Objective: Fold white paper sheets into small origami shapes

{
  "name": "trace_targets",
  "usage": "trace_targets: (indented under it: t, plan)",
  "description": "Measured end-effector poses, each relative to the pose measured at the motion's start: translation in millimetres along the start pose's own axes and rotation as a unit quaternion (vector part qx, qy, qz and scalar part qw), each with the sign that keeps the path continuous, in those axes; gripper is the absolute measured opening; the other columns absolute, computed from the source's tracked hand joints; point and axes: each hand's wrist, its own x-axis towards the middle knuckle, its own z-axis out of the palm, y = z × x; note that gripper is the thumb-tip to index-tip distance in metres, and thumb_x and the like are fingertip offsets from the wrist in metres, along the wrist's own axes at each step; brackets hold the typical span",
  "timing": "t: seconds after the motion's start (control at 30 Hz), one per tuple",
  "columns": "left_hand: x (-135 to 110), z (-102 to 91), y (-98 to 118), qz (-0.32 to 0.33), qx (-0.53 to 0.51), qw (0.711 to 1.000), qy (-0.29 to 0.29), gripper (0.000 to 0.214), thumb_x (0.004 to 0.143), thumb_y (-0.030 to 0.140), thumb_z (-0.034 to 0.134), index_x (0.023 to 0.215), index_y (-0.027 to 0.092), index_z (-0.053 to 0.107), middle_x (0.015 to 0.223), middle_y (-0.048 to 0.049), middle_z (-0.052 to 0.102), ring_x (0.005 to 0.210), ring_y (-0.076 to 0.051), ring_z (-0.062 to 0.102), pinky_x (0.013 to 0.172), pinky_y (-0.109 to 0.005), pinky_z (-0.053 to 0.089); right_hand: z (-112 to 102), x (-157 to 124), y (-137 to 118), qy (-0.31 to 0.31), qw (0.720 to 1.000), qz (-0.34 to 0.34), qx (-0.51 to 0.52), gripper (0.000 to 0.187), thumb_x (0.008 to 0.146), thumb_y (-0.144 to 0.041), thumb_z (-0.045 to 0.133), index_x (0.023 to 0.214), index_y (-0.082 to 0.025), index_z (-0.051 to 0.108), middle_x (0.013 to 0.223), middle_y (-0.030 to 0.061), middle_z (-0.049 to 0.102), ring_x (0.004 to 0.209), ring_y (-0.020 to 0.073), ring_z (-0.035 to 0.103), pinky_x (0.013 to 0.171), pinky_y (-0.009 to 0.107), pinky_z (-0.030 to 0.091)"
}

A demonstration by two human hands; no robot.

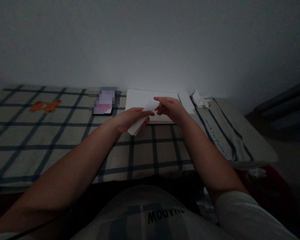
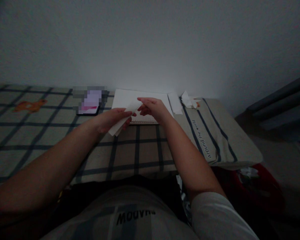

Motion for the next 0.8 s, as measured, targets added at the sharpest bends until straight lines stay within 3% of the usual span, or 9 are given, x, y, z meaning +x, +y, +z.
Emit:
trace_targets:
  t: [0.13, 0.3, 0.4, 0.6, 0.7, 0.8]
  plan:
    - [-0.3, 5.2, 1.1, 0.037, 0.034, 0.998, 0.047, 0.019, 0.083, 0.038, 0.072, 0.078, 0.021, 0.065, 0.062, 0.0006, 0.061, 0.047, -0.011, 0.053, 0.045, -0.022, 0.042, 3.7, -0.5, 0.9, -0.022, 1.0, 0.008, 0.008, 0.04, 0.077, -0.055, 0.076, 0.079, -0.016, 0.07, 0.072, 0.0051, 0.073, 0.055, 0.0109, 0.062, 0.057, 0.026, 0.052]
    - [0.7, 8.4, -4.6, 0.073, 0.088, 0.991, 0.073, 0.029, 0.083, 0.045, 0.072, 0.074, 0.02, 0.062, 0.062, -0.0002, 0.062, 0.046, -0.011, 0.054, 0.042, -0.021, 0.038, 8.2, -3.1, 0.6, -0.017, 0.999, -0.009, -0.042, 0.03, 0.073, -0.045, 0.08, 0.073, -0.017, 0.071, 0.069, 0.0027, 0.071, 0.058, 0.0103, 0.061, 0.061, 0.026, 0.052]
    - [0.5, 10.3, -6.2, 0.072, 0.095, 0.991, 0.057, 0.029, 0.083, 0.047, 0.073, 0.077, 0.02, 0.064, 0.063, -0.0015, 0.065, 0.049, -0.012, 0.057, 0.044, -0.022, 0.041, 7.9, -3.2, 0.1, -0.009, 0.999, -0.015, -0.048, 0.023, 0.074, -0.039, 0.078, 0.071, -0.017, 0.071, 0.068, 0.0019, 0.07, 0.059, 0.0105, 0.061, 0.062, 0.026, 0.052]
    - [9.3, 8.5, -11.6, 0.086, -0.023, 0.996, 0.031, 0.028, 0.087, 0.045, 0.066, 0.088, 0.017, 0.071, 0.082, -0.0081, 0.076, 0.071, -0.018, 0.07, 0.07, -0.03, 0.057, 7.8, -4.5, -1.1, -0.012, 0.998, -0.024, -0.055, 0.018, 0.077, -0.031, 0.073, 0.066, -0.018, 0.066, 0.064, 0.0004, 0.067, 0.057, 0.0101, 0.057, 0.061, 0.026, 0.05]
    - [14.2, 3.3, -14.7, 0.104, -0.022, 0.994, 0.036, 0.025, 0.088, 0.044, 0.067, 0.089, 0.019, 0.071, 0.085, -0.0067, 0.075, 0.07, -0.017, 0.069, 0.069, -0.03, 0.058, 8.9, -5.9, -1.0, -0.015, 0.997, -0.026, -0.067, 0.02, 0.078, -0.031, 0.073, 0.065, -0.019, 0.064, 0.062, -0.0003, 0.065, 0.057, 0.01, 0.056, 0.06, 0.026, 0.049]
    - [12.9, 1.1, -11.9, 0.08, -0.041, 0.996, 0.026, 0.02, 0.089, 0.038, 0.066, 0.087, 0.019, 0.069, 0.081, -0.005, 0.073, 0.064, -0.015, 0.066, 0.065, -0.028, 0.056, 9.9, -6.4, 0.0, -0.027, 0.997, -0.033, -0.064, 0.021, 0.078, -0.035, 0.074, 0.069, -0.019, 0.065, 0.065, -0.0003, 0.065, 0.058, 0.0099, 0.057, 0.061, 0.026, 0.05]
